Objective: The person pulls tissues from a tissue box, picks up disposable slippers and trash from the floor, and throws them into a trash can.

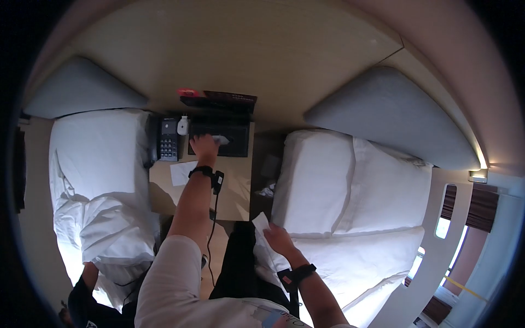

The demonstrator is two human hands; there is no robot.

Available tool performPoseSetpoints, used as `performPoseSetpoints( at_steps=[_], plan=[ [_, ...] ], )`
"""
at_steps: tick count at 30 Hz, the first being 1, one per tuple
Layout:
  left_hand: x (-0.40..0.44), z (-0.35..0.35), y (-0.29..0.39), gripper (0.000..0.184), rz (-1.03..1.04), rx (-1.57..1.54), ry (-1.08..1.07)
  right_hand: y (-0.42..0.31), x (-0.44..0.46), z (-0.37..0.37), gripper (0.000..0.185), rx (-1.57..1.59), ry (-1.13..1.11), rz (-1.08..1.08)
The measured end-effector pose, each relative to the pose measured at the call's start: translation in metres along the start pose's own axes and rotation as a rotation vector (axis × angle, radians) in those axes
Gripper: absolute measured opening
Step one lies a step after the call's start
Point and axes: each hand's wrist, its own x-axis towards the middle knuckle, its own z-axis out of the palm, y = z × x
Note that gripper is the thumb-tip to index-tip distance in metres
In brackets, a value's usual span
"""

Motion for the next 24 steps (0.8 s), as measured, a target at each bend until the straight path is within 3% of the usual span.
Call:
performPoseSetpoints(
  at_steps=[4, 6, 7, 9, 13, 15, 19, 21, 24],
  plan=[
    [0.005, 0.024, 0.001, 0.034, 0.106, 0.087, 0.024, -0.002, -0.009, 0.005, 0.030, 0.019, -0.047, 0.034],
    [-0.005, 0.029, -0.002, 0.037, 0.072, -0.099, 0.293, 0.004, -0.010, 0.007, 0.030, 0.006, -0.029, -0.002],
    [-0.007, 0.018, -0.003, 0.037, 0.079, -0.094, 0.300, 0.010, -0.009, 0.010, 0.030, 0.014, -0.024, -0.007],
    [-0.015, 0.003, -0.004, 0.041, -0.108, -0.103, 0.226, 0.019, -0.012, 0.012, 0.031, 0.005, 0.020, -0.004],
    [-0.008, -0.005, 0.003, 0.047, -0.112, -0.046, 0.126, 0.027, -0.018, 0.015, 0.031, -0.045, 0.007, 0.042],
    [0.000, -0.002, 0.014, 0.039, -0.117, -0.021, -0.148, 0.031, -0.021, 0.023, 0.031, -0.047, 0.054, 0.019],
    [0.013, 0.010, 0.026, 0.023, -0.232, -0.014, -0.202, 0.021, -0.037, 0.020, 0.030, 0.016, -0.026, 0.055],
    [0.013, 0.010, 0.023, 0.012, -0.219, 0.014, -0.150, 0.029, -0.042, 0.021, 0.030, 0.008, -0.031, 0.069],
    [0.011, 0.018, 0.016, 0.011, -0.232, -0.107, -0.013, 0.040, -0.047, 0.027, 0.031, 0.000, -0.045, 0.084]
  ],
)
